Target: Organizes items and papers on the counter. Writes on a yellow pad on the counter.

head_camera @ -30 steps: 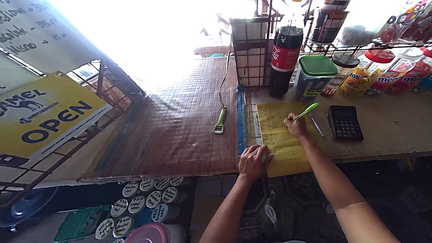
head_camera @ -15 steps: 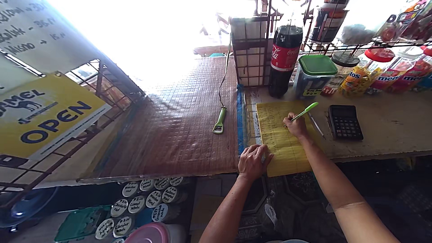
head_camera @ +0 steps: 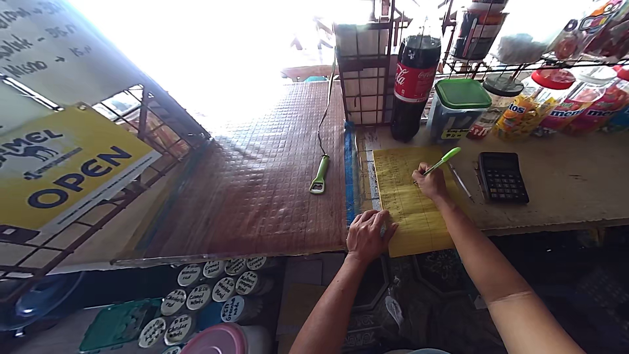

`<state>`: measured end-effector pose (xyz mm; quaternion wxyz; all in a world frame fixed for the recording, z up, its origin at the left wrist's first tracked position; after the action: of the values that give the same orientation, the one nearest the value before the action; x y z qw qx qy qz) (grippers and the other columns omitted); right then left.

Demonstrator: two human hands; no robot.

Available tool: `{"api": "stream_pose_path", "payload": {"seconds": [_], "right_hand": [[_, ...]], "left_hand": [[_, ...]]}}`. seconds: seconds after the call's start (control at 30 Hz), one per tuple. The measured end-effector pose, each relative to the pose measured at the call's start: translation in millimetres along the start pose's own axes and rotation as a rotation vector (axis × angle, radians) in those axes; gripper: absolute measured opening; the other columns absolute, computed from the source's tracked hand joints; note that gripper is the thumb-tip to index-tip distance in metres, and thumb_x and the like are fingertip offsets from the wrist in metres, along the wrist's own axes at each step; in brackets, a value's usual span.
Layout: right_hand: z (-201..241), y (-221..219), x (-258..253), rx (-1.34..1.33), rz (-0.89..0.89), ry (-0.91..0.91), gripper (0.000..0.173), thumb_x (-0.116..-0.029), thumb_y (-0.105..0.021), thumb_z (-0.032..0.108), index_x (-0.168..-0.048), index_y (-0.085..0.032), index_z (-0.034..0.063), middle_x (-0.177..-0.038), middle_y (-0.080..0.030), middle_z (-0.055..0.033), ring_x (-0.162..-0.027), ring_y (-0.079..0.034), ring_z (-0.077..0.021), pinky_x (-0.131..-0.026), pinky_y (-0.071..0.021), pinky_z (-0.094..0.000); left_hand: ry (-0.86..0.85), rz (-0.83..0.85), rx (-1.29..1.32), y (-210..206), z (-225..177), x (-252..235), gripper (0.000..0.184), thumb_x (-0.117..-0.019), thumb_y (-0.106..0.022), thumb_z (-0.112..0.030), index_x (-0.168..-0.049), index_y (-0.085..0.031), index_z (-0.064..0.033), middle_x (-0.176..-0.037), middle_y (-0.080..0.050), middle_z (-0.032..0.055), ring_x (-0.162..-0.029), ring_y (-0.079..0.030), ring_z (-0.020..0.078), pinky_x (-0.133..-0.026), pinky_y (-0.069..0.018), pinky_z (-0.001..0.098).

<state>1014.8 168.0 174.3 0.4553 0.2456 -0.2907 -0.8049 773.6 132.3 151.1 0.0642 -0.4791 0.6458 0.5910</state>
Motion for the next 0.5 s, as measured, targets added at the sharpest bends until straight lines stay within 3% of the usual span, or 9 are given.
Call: {"api": "stream_pose_path", "payload": {"seconds": [0.2,0.27,0.3,0.37,0.43,0.5], "right_hand": [[-3,0,0,-0.108,0.004,-0.006,0.026,-0.1005,-0.063,0.012,-0.081,-0.058,-0.0042,-0.070,-0.055,-0.0133,-0.065,-0.054,-0.0236,-0.065,-0.0457,-0.0436],[-4,3,4,-0.240,0.007,0.023,0.028,-0.1013,-0.065,0.017,-0.081,-0.056,-0.0002,-0.069,-0.054,-0.0081,-0.061,-0.051,-0.0152,-0.061,-0.0456,-0.0342],[0,8,8,-0.310,0.008,0.051,0.028,-0.1016,-0.064,0.017,-0.080,-0.054,0.0024,-0.068,-0.052,-0.0034,-0.059,-0.046,-0.0092,-0.059,-0.0407,-0.0274],[10,21,21,-0.421,0.021,0.116,0.021,-0.1028,-0.061,0.015,-0.085,-0.056,0.0044,-0.069,-0.059,0.0009,-0.057,-0.049,-0.0013,-0.056,-0.0411,-0.0178],[13,40,42,-0.354,0.036,0.129,0.017,-0.1024,-0.062,0.018,-0.100,-0.056,0.0020,-0.068,-0.057,-0.0017,-0.054,-0.051,-0.0047,-0.054,-0.0457,-0.0212],[1,61,59,-0.143,0.048,0.027,0.039,-0.0999,-0.068,0.026,-0.122,-0.056,-0.0026,-0.075,-0.059,-0.0137,-0.058,-0.054,-0.0200,-0.059,-0.0510,-0.0392]], "left_hand": [[-0.011,-0.010,-0.011,0,-1,0,0.044,-0.1009,-0.050,-0.043,-0.103,-0.078,-0.0089,-0.098,-0.079,0.0057,-0.099,-0.074,0.0241,-0.085,-0.0576,0.0383],[-0.026,-0.031,-0.027,0,-2,0,0.044,-0.1011,-0.049,-0.042,-0.102,-0.077,-0.0091,-0.096,-0.079,0.0054,-0.098,-0.074,0.0234,-0.085,-0.0573,0.0371],[-0.032,-0.044,-0.033,0,-2,0,0.043,-0.1011,-0.049,-0.042,-0.102,-0.077,-0.0089,-0.096,-0.079,0.0054,-0.098,-0.074,0.0233,-0.084,-0.0572,0.0368],[-0.036,-0.068,-0.038,1,-2,0,0.043,-0.1001,-0.051,-0.041,-0.103,-0.077,-0.0080,-0.098,-0.079,0.0062,-0.099,-0.074,0.0241,-0.084,-0.0572,0.0371],[-0.023,-0.067,-0.030,2,-1,2,0.041,-0.0996,-0.053,-0.040,-0.107,-0.077,-0.0072,-0.103,-0.078,0.0072,-0.103,-0.074,0.0257,-0.085,-0.0573,0.0388],[-0.018,-0.067,-0.035,1,-1,1,0.041,-0.0992,-0.053,-0.040,-0.108,-0.076,-0.0074,-0.107,-0.078,0.0072,-0.105,-0.073,0.0262,-0.085,-0.0574,0.0393]]}}
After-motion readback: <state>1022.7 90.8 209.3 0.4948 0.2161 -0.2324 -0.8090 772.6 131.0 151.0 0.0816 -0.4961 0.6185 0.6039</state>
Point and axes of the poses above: each hand's wrist, its own x-axis away from the middle knuckle, its own y-axis out of the back of the hand, z = x × y, the point moved 5 cm from there along -x, towards the middle knuckle
